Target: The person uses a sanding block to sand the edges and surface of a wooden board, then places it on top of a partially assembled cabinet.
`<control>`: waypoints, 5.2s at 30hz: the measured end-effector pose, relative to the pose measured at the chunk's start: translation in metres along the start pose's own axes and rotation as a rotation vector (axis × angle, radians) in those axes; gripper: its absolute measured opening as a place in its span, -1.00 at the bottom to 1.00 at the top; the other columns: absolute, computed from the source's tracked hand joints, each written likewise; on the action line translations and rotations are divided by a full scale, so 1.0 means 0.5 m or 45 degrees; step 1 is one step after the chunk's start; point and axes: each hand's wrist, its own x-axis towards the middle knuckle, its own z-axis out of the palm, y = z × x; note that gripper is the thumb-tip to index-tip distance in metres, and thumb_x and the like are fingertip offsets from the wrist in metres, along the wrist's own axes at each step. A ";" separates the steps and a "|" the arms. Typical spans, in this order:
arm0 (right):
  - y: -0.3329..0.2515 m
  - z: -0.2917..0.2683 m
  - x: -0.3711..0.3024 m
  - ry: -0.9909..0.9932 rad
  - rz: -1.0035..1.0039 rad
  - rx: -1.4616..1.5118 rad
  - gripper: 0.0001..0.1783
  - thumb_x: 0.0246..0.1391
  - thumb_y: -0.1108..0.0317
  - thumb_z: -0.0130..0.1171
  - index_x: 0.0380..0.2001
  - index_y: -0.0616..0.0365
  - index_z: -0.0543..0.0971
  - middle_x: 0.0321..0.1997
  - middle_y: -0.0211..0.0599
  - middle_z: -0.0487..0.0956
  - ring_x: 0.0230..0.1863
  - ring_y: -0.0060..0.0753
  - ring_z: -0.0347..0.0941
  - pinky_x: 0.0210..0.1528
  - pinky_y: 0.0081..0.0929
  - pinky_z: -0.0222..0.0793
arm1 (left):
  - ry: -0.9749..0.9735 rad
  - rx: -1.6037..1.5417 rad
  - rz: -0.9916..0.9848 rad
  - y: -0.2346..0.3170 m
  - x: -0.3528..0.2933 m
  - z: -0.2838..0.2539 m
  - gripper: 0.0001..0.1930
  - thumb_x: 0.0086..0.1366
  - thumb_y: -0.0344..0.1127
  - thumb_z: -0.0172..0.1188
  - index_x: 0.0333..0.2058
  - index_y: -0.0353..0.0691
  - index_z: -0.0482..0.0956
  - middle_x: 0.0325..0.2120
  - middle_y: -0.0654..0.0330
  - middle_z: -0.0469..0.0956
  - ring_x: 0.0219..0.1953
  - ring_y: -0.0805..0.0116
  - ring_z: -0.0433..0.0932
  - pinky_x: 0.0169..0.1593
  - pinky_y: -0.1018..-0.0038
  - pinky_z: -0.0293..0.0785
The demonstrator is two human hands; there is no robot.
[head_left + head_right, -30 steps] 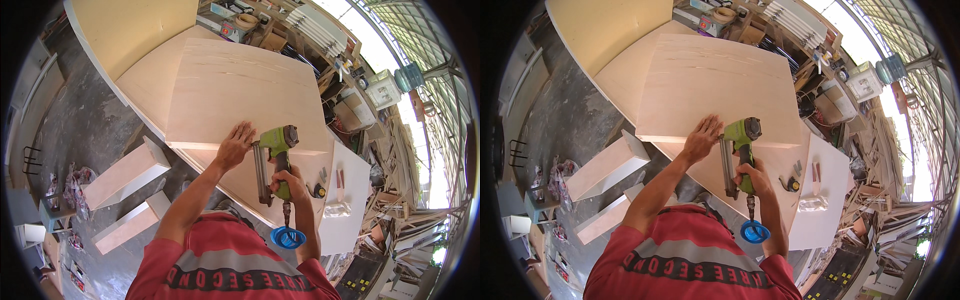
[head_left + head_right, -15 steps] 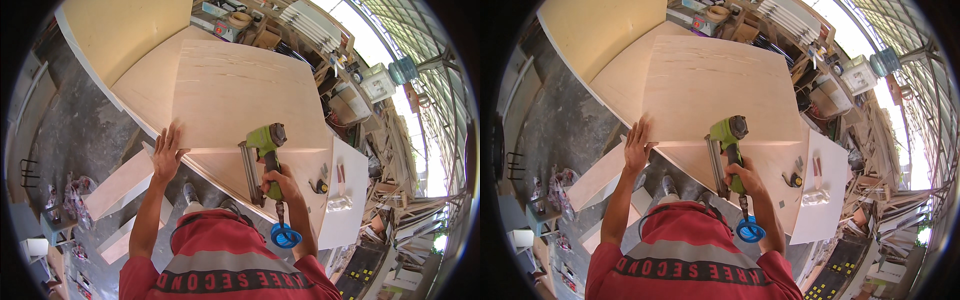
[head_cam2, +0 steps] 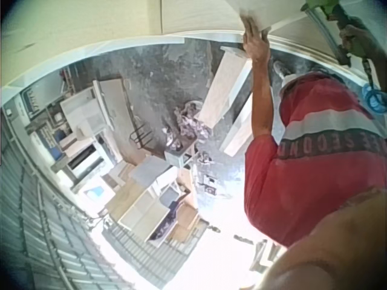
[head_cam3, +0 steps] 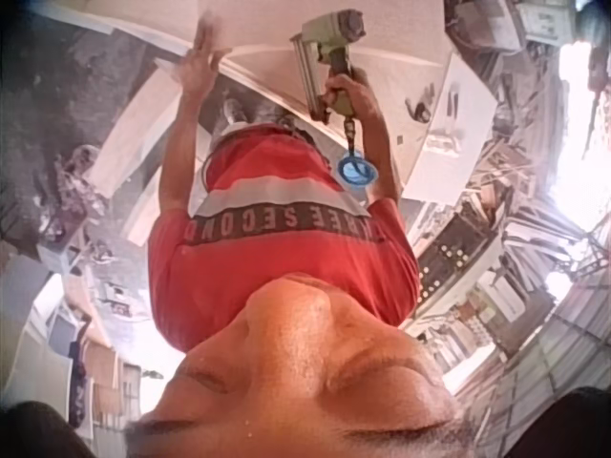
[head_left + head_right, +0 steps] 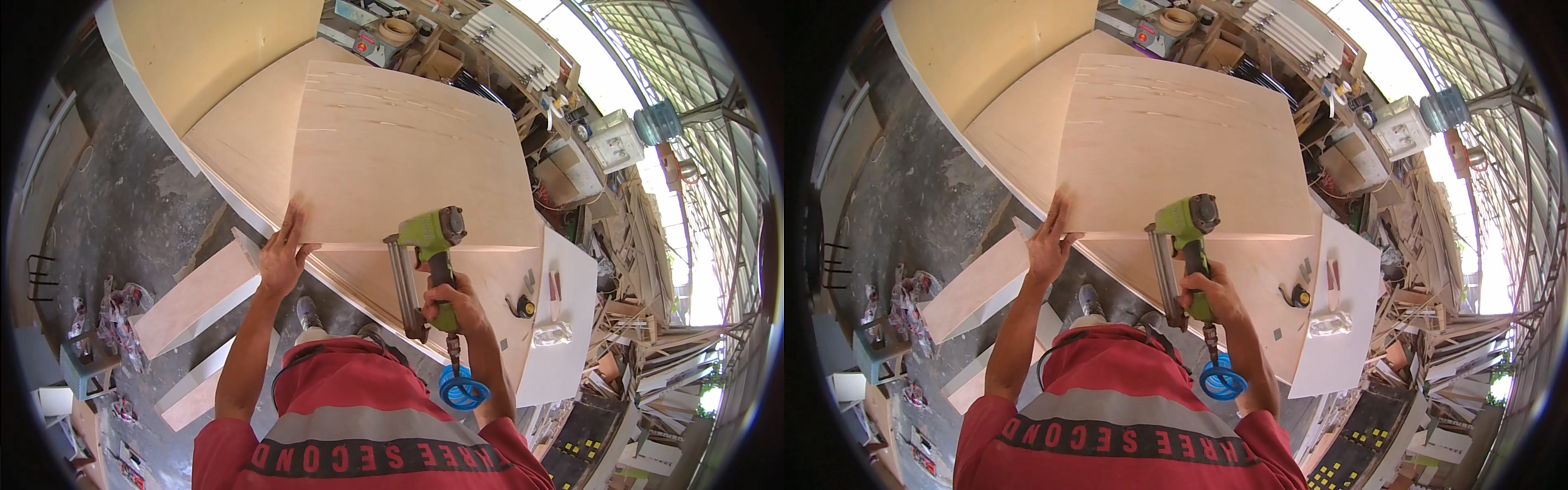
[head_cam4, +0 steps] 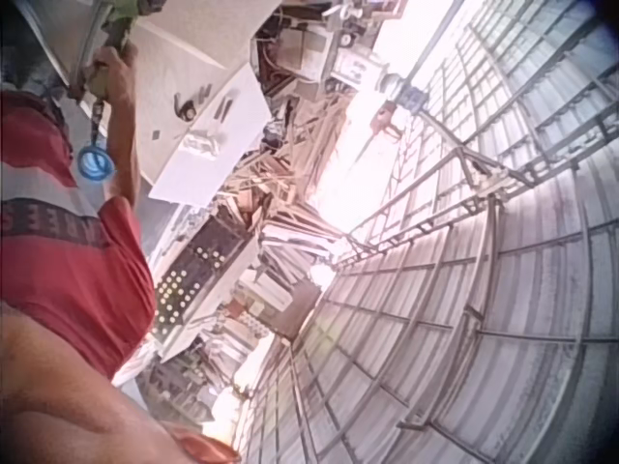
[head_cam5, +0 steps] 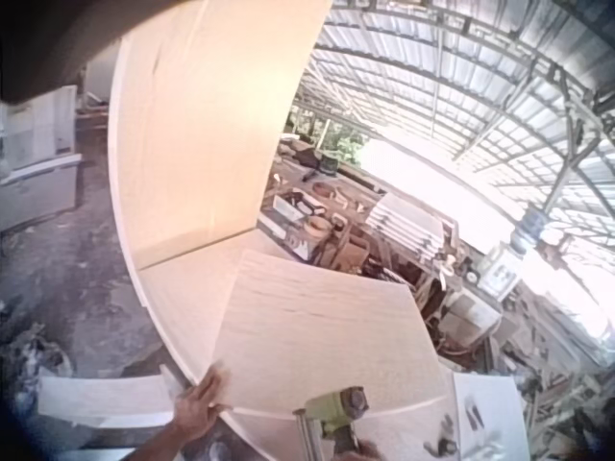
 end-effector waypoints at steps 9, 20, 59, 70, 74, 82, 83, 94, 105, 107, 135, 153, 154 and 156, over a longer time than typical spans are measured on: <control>0.004 0.071 0.019 -0.040 0.012 -0.157 -0.56 0.07 0.44 0.20 0.06 0.31 0.51 -0.59 -0.30 0.52 -0.60 -0.44 0.48 -0.47 -0.43 0.43 | -0.018 -0.060 0.012 -0.006 -0.006 -0.014 -0.19 0.19 -0.11 0.36 0.39 -0.09 0.24 0.42 0.10 0.18 0.02 0.05 0.63 -0.07 0.30 0.67; 0.019 0.104 0.023 -0.072 0.030 -0.144 -0.51 0.07 0.46 0.21 0.11 0.35 0.48 -0.57 -0.31 0.51 -0.59 -0.46 0.48 -0.50 -0.45 0.40 | 0.001 -0.131 0.013 -0.011 -0.012 -0.018 -0.17 0.19 -0.09 0.38 0.39 -0.06 0.23 0.43 0.15 0.18 0.08 0.06 0.61 -0.13 0.29 0.70; 0.039 0.219 0.054 -0.219 0.042 -0.213 -0.45 0.09 0.44 0.19 0.17 0.33 0.44 -0.53 -0.36 0.51 -0.56 -0.49 0.48 -0.48 -0.47 0.37 | -0.114 -0.413 -0.052 -0.051 -0.021 -0.044 -0.07 -0.05 -0.08 0.57 0.33 0.03 0.36 0.38 0.19 0.29 0.15 0.05 0.55 0.13 0.27 0.57; 0.043 0.249 0.059 -0.226 0.058 -0.269 -0.50 0.09 0.42 0.20 0.11 0.36 0.46 -0.53 -0.34 0.52 -0.55 -0.52 0.48 -0.47 -0.50 0.35 | -0.093 -0.420 0.004 -0.060 -0.016 -0.051 -0.06 -0.05 -0.06 0.56 0.35 0.07 0.34 0.40 0.24 0.26 0.15 0.06 0.56 0.11 0.27 0.60; 0.049 0.249 0.045 -0.155 0.007 -0.217 -0.54 0.08 0.43 0.22 0.07 0.35 0.49 -0.52 -0.34 0.53 -0.54 -0.52 0.48 -0.46 -0.49 0.36 | -0.127 -0.445 -0.003 -0.065 -0.016 -0.061 -0.08 -0.02 -0.10 0.55 0.35 0.05 0.33 0.41 0.23 0.25 0.18 0.06 0.54 0.12 0.26 0.59; 0.114 0.117 -0.130 0.365 -0.067 -0.041 -0.39 0.00 0.49 0.27 0.18 0.34 0.47 -0.50 -0.38 0.51 -0.54 -0.47 0.49 -0.46 -0.49 0.39 | -0.101 -0.242 -0.002 -0.057 -0.076 -0.089 -0.30 0.17 -0.20 0.42 0.29 -0.08 0.40 0.37 0.00 0.27 0.26 -0.08 0.43 0.21 0.18 0.49; 0.127 0.102 -0.159 0.469 -0.063 -0.019 -0.39 -0.01 0.51 0.26 0.18 0.33 0.47 -0.50 -0.37 0.50 -0.57 -0.46 0.47 -0.48 -0.48 0.38 | -0.070 -0.102 0.088 -0.046 -0.077 -0.097 -0.33 0.19 -0.21 0.40 0.27 -0.12 0.42 0.33 -0.02 0.32 0.24 -0.10 0.44 0.21 0.17 0.47; 0.184 -0.010 -0.329 0.621 -0.843 0.681 -0.20 -0.05 0.54 0.02 0.34 0.54 0.19 -0.54 -0.36 0.33 -0.63 -0.52 0.27 -0.55 -0.46 0.27 | -0.881 -0.951 0.606 0.392 -0.119 -0.015 0.12 0.14 0.06 0.40 0.45 -0.33 -0.10 0.23 -0.29 0.29 0.09 -0.29 0.48 0.18 0.02 0.40; 0.187 -0.147 -0.416 0.539 -1.241 1.088 -0.13 -0.08 0.52 0.07 0.38 0.43 0.15 -0.51 -0.31 0.38 -0.62 -0.50 0.27 -0.47 -0.42 0.28 | -0.797 -1.241 0.423 0.724 -0.155 0.074 0.05 0.00 -0.39 0.46 0.44 -0.33 0.05 -0.01 -0.11 0.51 -0.14 0.02 0.66 -0.14 0.28 0.61; 0.208 -0.174 -0.425 0.493 -1.320 1.152 -0.14 -0.07 0.53 0.07 0.38 0.42 0.16 -0.49 -0.29 0.41 -0.61 -0.49 0.29 -0.47 -0.42 0.27 | -0.701 -1.243 0.464 0.752 -0.160 0.104 -0.01 -0.07 -0.44 0.46 0.39 -0.31 0.21 -0.17 0.01 0.60 -0.28 0.17 0.70 -0.23 0.36 0.64; 0.252 -0.293 -0.468 0.747 -1.456 1.133 -0.17 -0.06 0.48 0.07 0.37 0.39 0.20 -0.51 -0.37 0.40 -0.61 -0.53 0.29 -0.48 -0.46 0.27 | -1.125 -2.355 -1.236 0.866 -0.142 0.309 -0.22 0.42 0.32 -0.22 0.22 -0.33 0.35 0.12 -0.17 0.48 0.15 -0.08 0.51 0.19 0.04 0.41; 0.491 -0.555 -0.371 2.055 -0.003 -1.354 -0.27 -0.16 0.16 0.52 0.08 0.32 0.57 -0.08 0.08 0.66 -0.09 0.12 0.61 -0.03 -0.06 0.49 | 0.445 -0.642 -0.625 0.034 0.093 0.008 -0.71 0.40 -0.24 0.12 -0.13 -0.34 0.66 -0.32 0.15 0.68 -0.25 0.42 0.62 -0.15 0.49 0.51; 0.507 -0.564 -0.374 2.064 -0.019 -1.412 -0.29 -0.15 0.13 0.51 0.07 0.26 0.58 -0.07 0.04 0.67 -0.10 0.15 0.61 -0.04 -0.06 0.49 | 0.523 -0.533 -0.653 -0.020 0.096 -0.008 -0.69 0.37 -0.22 0.14 -0.13 -0.35 0.66 -0.29 0.12 0.69 -0.24 0.39 0.63 -0.13 0.47 0.52; 0.490 -0.547 -0.348 2.085 0.155 -1.551 -0.36 -0.12 0.04 0.48 0.01 0.18 0.63 -0.10 -0.05 0.68 -0.15 0.13 0.63 -0.07 -0.06 0.51 | 0.549 -0.211 -0.693 -0.159 0.094 -0.035 -0.66 0.33 -0.17 0.16 -0.14 -0.36 0.67 -0.25 0.08 0.69 -0.22 0.35 0.64 -0.10 0.42 0.53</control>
